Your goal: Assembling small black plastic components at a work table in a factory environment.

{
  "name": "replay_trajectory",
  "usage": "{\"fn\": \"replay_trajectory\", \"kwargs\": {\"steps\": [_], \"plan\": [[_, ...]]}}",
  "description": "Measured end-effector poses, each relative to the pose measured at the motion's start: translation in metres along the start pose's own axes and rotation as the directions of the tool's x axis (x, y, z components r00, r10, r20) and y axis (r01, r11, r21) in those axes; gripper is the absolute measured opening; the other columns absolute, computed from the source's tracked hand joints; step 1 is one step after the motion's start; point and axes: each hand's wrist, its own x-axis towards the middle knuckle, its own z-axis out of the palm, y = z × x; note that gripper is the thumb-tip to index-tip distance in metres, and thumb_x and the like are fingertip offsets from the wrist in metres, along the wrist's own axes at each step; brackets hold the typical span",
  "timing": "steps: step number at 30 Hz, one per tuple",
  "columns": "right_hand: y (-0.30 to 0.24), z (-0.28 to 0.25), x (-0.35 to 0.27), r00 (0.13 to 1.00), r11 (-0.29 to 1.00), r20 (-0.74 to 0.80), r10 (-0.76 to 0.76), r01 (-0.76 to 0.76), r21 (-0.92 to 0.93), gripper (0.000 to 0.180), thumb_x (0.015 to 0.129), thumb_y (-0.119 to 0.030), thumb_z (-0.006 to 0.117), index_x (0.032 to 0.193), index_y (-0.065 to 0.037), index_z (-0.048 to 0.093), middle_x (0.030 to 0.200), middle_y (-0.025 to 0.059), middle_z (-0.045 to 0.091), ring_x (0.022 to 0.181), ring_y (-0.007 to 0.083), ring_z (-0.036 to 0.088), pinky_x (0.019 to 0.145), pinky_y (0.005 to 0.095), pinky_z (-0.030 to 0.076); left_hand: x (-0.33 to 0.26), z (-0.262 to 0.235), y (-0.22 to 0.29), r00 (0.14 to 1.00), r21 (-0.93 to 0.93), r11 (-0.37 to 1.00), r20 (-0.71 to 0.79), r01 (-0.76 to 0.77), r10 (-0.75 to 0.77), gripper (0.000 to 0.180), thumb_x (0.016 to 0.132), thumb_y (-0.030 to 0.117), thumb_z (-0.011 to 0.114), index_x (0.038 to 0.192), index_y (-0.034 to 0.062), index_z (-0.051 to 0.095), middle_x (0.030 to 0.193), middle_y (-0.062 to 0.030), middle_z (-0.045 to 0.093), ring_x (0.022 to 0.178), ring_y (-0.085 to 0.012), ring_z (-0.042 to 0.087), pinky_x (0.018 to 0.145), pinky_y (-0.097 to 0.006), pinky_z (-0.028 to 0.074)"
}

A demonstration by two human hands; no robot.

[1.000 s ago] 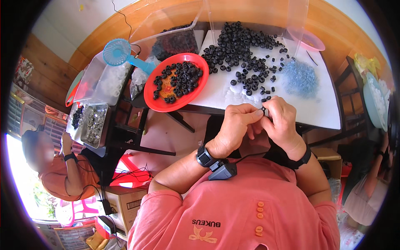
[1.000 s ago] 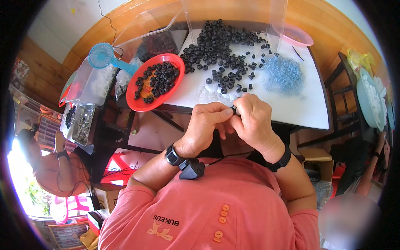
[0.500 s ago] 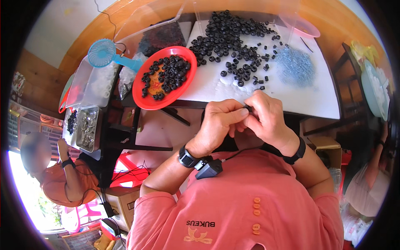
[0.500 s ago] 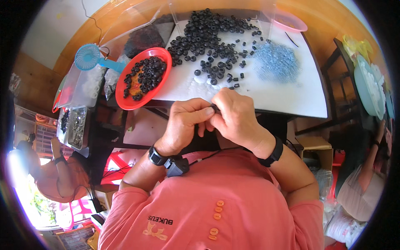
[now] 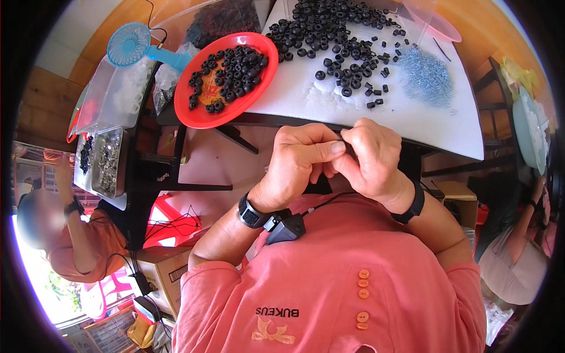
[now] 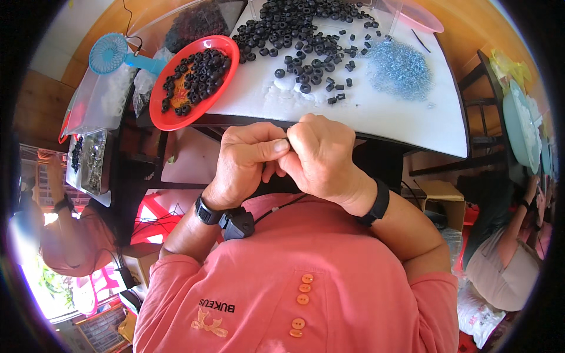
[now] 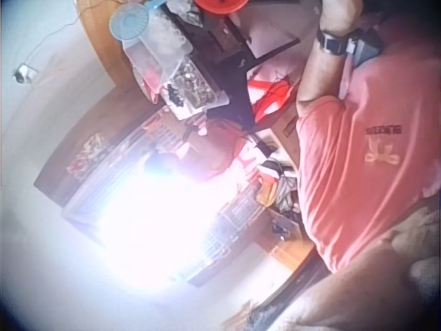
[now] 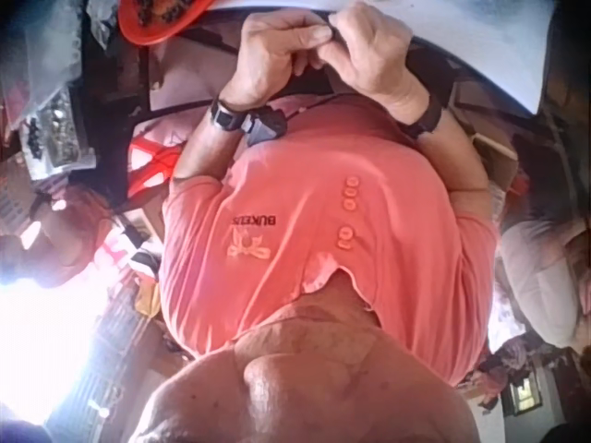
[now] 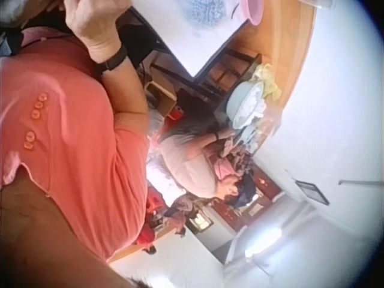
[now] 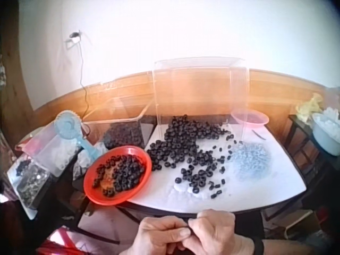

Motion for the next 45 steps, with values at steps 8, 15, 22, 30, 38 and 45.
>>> {"fn": "replay_trajectory", "kwargs": {"steps": [8,15,22,30,38,45], "plan": [[0.007,0.003,0.006,0.992,0.998,0.106,0.062,-0.062,0.003,0.032,0.066,-0.009,0.076,0.080,-0.007,0.048,0.071,0.0087,0.049,0.059,0.0285,0.053,0.050,0.0399,0.041,-0.010,-0.007,0.004,0.992,-0.009,0.997,-0.103,-0.080,0.079,0.020,0.096,0.013,0.064,0.100,-0.0047,0.071,0.080,-0.0055,0.068,0.068,-0.0080,0.060,0.052,-0.021,0.046],[0.006,-0.015,0.019,0.916,0.927,0.347,0.201,-0.063,-0.370,0.030,0.070,-0.016,0.079,0.084,-0.004,0.055,0.077,0.0103,0.060,0.066,0.0281,0.064,0.052,0.0400,0.049,0.005,-0.012,-0.002,0.773,0.603,0.634,-0.044,-0.485,0.633,0.020,0.078,-0.005,0.072,0.097,0.0009,0.071,0.085,-0.0068,0.064,0.078,-0.0183,0.057,0.072,-0.031,0.047],[0.019,-0.015,0.028,0.810,0.866,0.470,0.350,-0.088,-0.493,0.011,0.073,-0.010,0.071,0.078,-0.003,0.065,0.076,0.0153,0.067,0.068,0.0313,0.068,0.059,0.0416,0.053,0.037,-0.004,-0.011,0.686,0.783,0.254,0.280,-0.568,0.672,0.028,0.070,0.000,0.074,0.097,0.0034,0.068,0.095,-0.0065,0.063,0.095,-0.0297,0.054,0.082,-0.040,0.046],[0.044,-0.028,0.041,0.678,0.829,0.488,0.550,-0.514,-0.220,0.010,0.069,-0.005,0.071,0.077,0.000,0.068,0.073,0.0183,0.067,0.069,0.0345,0.066,0.064,0.0432,0.051,0.052,-0.006,-0.008,0.717,0.767,0.258,0.346,-0.588,0.605,0.024,0.077,0.008,0.075,0.100,0.0067,0.070,0.096,-0.0044,0.063,0.095,-0.0284,0.054,0.084,-0.040,0.044],[0.059,-0.034,0.038,0.665,0.789,0.536,0.519,-0.614,-0.003,0.011,0.068,-0.005,0.064,0.074,0.003,0.068,0.073,0.0244,0.065,0.071,0.0417,0.064,0.065,0.0459,0.050,0.065,-0.002,-0.010,0.760,0.719,0.386,0.303,-0.578,0.575,0.020,0.074,0.005,0.077,0.094,0.0057,0.070,0.087,-0.0052,0.062,0.091,-0.0279,0.053,0.080,-0.039,0.044],[0.056,-0.028,0.033,0.716,0.797,0.426,0.553,-0.603,-0.020,0.007,0.075,-0.002,0.067,0.081,0.000,0.067,0.070,0.0174,0.065,0.067,0.0297,0.065,0.061,0.0384,0.049,0.069,0.003,-0.014,0.840,0.701,0.563,0.095,-0.438,0.535,0.015,0.075,0.001,0.074,0.089,0.0040,0.070,0.080,-0.0045,0.061,0.083,-0.0231,0.048,0.076,-0.034,0.042]]}}
